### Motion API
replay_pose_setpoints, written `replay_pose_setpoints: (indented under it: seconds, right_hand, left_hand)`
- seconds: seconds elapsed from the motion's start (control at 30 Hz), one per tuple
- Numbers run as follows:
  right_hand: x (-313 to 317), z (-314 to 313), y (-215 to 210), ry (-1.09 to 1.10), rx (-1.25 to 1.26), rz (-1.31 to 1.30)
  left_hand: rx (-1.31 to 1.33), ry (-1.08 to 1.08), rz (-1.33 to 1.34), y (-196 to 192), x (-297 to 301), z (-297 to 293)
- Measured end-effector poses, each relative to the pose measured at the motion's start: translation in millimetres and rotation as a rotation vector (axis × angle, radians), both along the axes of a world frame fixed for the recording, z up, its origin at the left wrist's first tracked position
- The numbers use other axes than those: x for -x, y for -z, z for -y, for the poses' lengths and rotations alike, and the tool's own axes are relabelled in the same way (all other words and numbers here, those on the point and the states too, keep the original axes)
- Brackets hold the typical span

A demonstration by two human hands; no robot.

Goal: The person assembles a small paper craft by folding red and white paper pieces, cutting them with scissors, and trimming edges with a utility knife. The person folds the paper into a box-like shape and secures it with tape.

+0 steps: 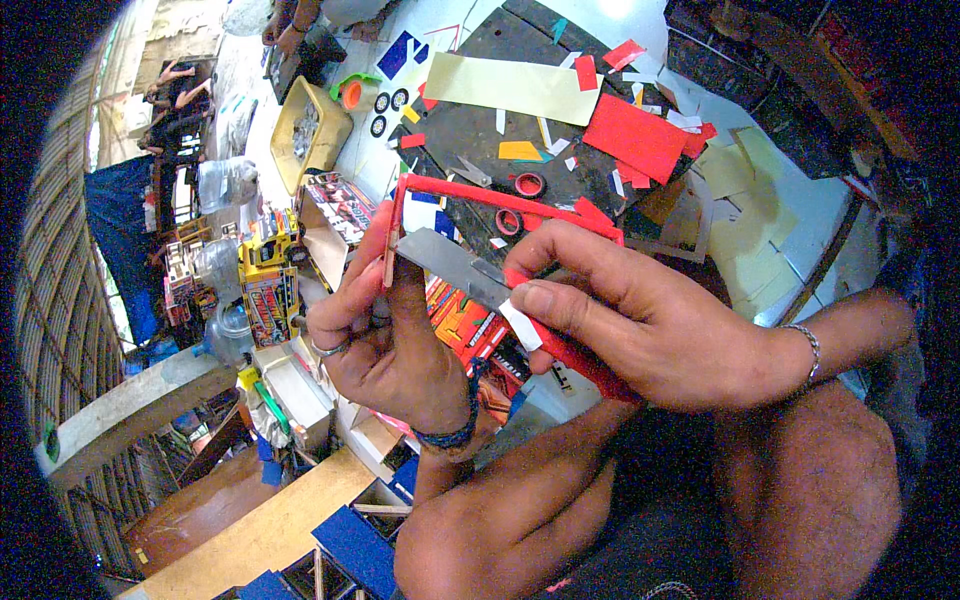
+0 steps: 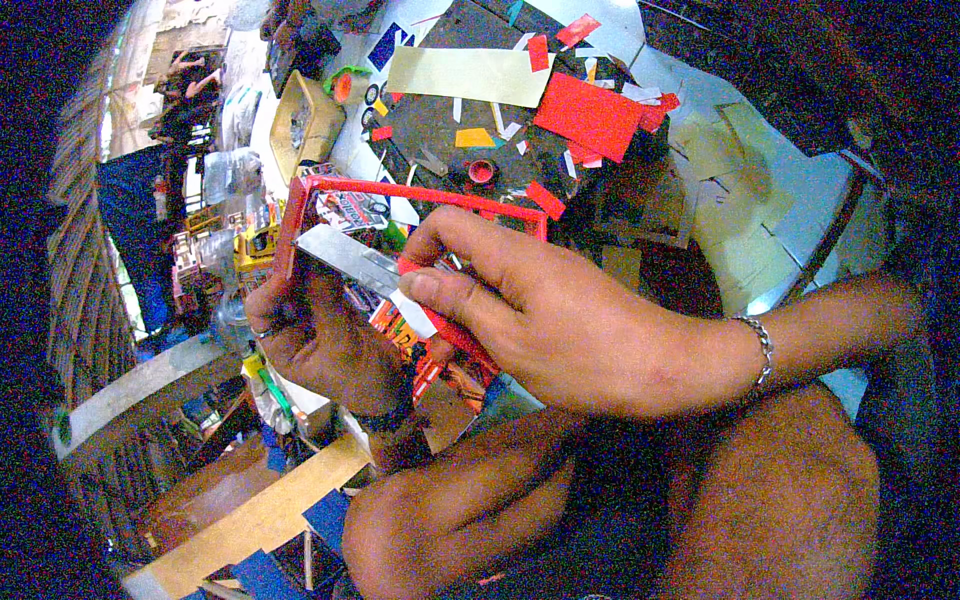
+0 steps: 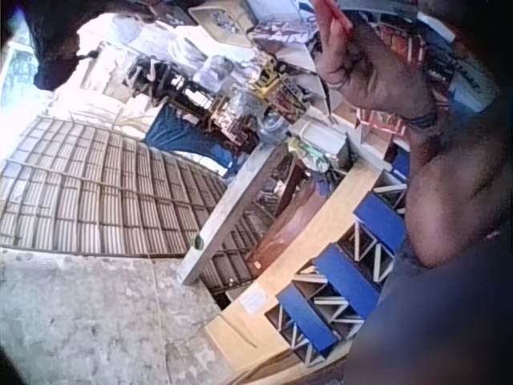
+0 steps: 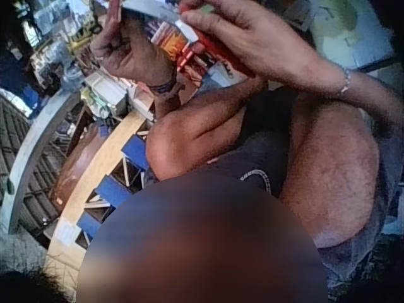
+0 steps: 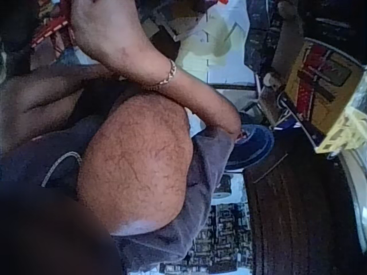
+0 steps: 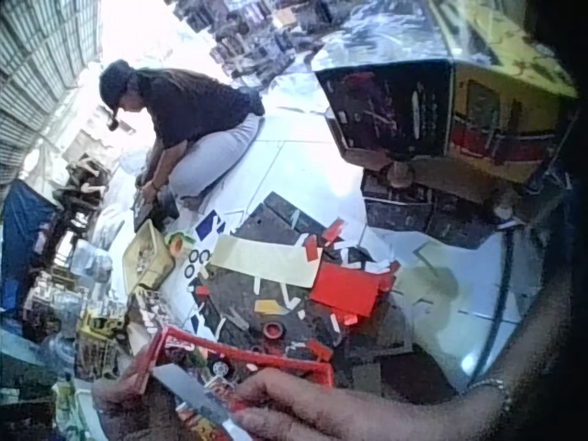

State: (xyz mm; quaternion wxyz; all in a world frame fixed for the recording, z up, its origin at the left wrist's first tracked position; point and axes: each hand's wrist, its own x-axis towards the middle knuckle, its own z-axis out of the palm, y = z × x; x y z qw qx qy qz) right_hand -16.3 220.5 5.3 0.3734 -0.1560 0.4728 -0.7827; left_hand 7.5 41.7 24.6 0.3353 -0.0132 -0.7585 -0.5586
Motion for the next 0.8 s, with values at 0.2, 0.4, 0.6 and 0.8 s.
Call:
replay_pose_setpoints:
  seconds: [0.2,0.4,0.6,0.8]
  right_hand:
    - [1.2,1.0,-1.0,-0.003,-0.012,0.000]
    - [1.0,-2.4,-4.9,-0.056,-0.012,0.073]
    - [1.9,-1.7,-4.7,-0.034,-0.017,0.034]
    - [0.3,-0.9,-2.2,-0.023,-0.044,0.013]
  left_hand:
    - [-0.019,0.013,-0.005,2.3,1.9,3.4]
    - [-0.015,0.030,-0.011,2.1,1.5,5.4]
    - [0.022,0.027,-0.017,2.1,3.2,4.6]
    - [0.004,-0.002,0.014,1.5,1.2,3.5]
